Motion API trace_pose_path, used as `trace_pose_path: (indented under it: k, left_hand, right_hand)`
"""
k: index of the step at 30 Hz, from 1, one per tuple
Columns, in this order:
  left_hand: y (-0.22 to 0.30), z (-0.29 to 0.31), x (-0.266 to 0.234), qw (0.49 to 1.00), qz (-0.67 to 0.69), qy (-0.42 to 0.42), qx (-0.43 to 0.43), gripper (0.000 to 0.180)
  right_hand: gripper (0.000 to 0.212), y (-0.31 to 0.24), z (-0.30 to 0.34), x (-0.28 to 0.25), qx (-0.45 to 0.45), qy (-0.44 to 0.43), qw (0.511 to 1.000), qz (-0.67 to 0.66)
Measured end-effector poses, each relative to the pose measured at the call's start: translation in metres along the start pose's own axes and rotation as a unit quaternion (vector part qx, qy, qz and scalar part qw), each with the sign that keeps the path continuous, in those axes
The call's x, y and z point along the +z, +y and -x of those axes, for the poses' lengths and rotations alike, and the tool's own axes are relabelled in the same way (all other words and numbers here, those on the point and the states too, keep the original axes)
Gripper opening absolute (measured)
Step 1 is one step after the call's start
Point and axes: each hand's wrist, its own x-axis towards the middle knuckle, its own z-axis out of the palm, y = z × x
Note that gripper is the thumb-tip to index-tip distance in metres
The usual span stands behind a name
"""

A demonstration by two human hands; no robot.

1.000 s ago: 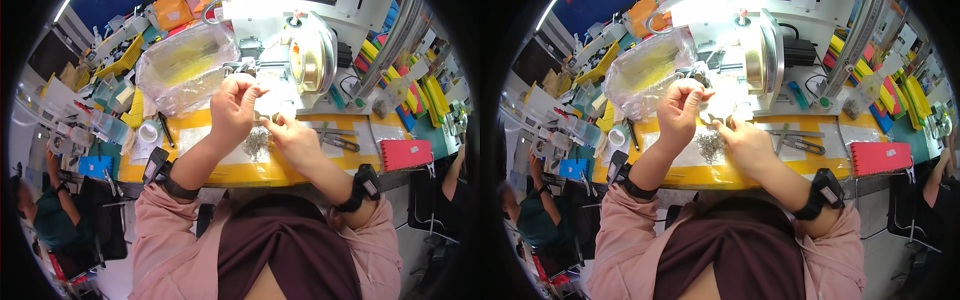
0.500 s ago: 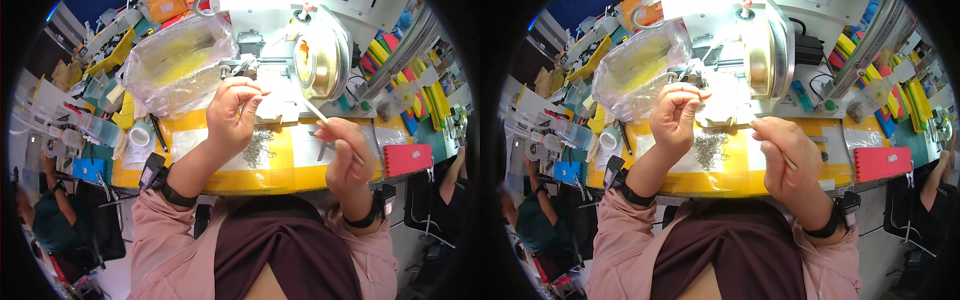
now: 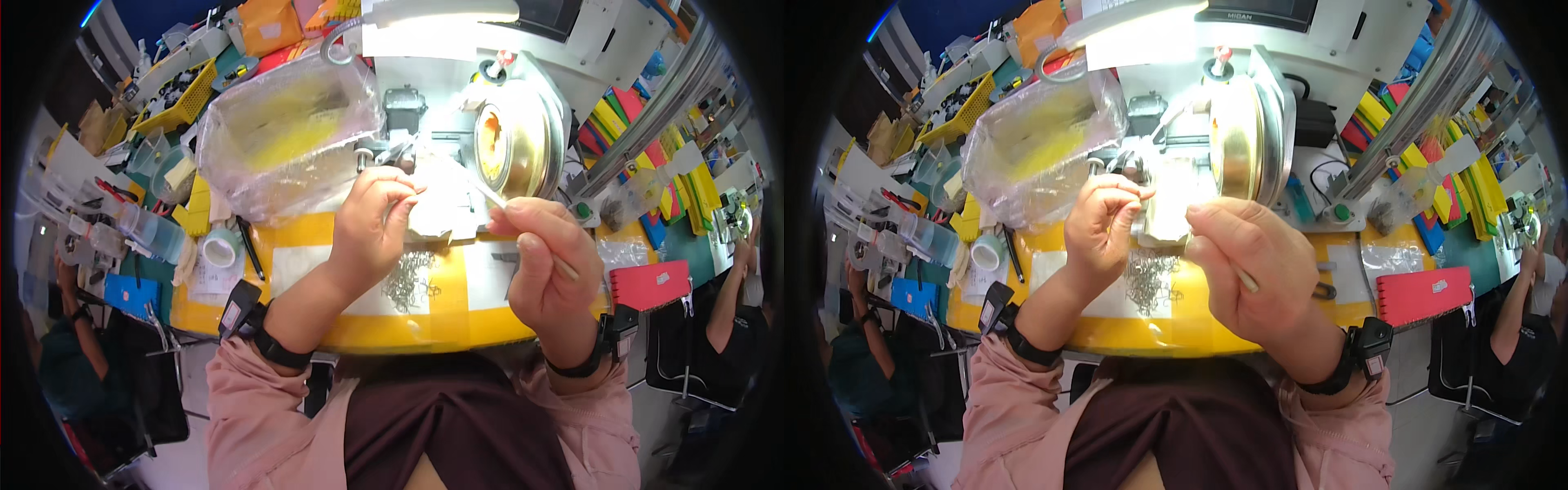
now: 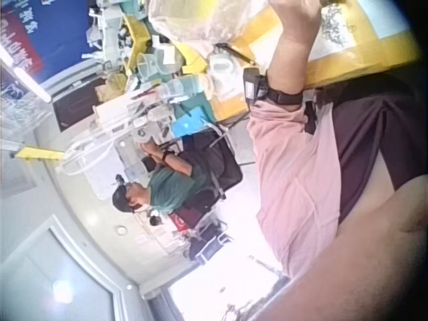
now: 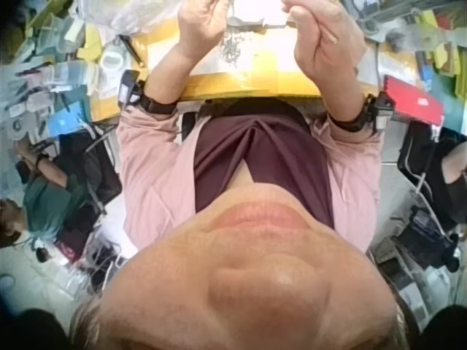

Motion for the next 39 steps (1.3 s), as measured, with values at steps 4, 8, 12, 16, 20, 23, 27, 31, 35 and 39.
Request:
trace_pose_path:
  k: [4,8,12,16,20,23,27,31,35,39]
  left_hand:
    - [0.006,0.002,-0.006,1.000,-0.027,-0.015,0.006,0.008]
    - [0.007,0.001,-0.008,1.000,-0.025,-0.014,-0.006,0.007]
    - [0.008,-0.003,-0.008,0.999,-0.025,-0.012,0.036,0.009]
    - [0.005,-0.004,-0.006,1.000,-0.016,-0.010,0.024,0.009]
    - [0.002,-0.002,-0.006,1.000,-0.015,-0.010,0.018,0.009]
    - [0.003,-0.001,-0.006,1.000,-0.020,-0.011,0.019,0.009]
    - [0.003,-0.001,-0.005,1.000,-0.014,-0.008,0.020,0.009]
    - [0.000,0.002,-0.003,1.000,0.002,0.002,-0.003,0.007]
    - [0.001,-0.001,-0.004,0.998,-0.035,0.006,0.048,0.006]
    - [0.011,0.000,-0.005,0.999,0.003,0.043,0.015,0.002]
  right_hand:
    - [0.013,-0.005,0.005,-0.005,0.031,-0.007,0.999,-0.008]
    - [0.013,-0.002,0.019,-0.005,0.036,-0.036,0.999,0.017]
    - [0.015,0.006,0.050,0.004,0.056,-0.086,0.994,0.039]
    - [0.021,0.005,0.066,0.027,0.030,-0.106,0.992,0.056]
    - [0.025,0.002,0.079,0.034,0.055,-0.117,0.991,0.026]
    - [0.027,0.004,0.087,0.035,0.068,-0.135,0.988,-0.006]
    - [0.035,0.004,0.090,0.034,0.070,-0.154,0.984,-0.056]
    - [0.044,0.000,0.087,0.028,0.113,-0.203,0.971,-0.062]
    - [0.045,0.004,0.091,0.029,0.090,-0.189,0.976,-0.053]
    - [0.044,0.002,0.091,0.030,0.063,-0.173,0.982,-0.035]
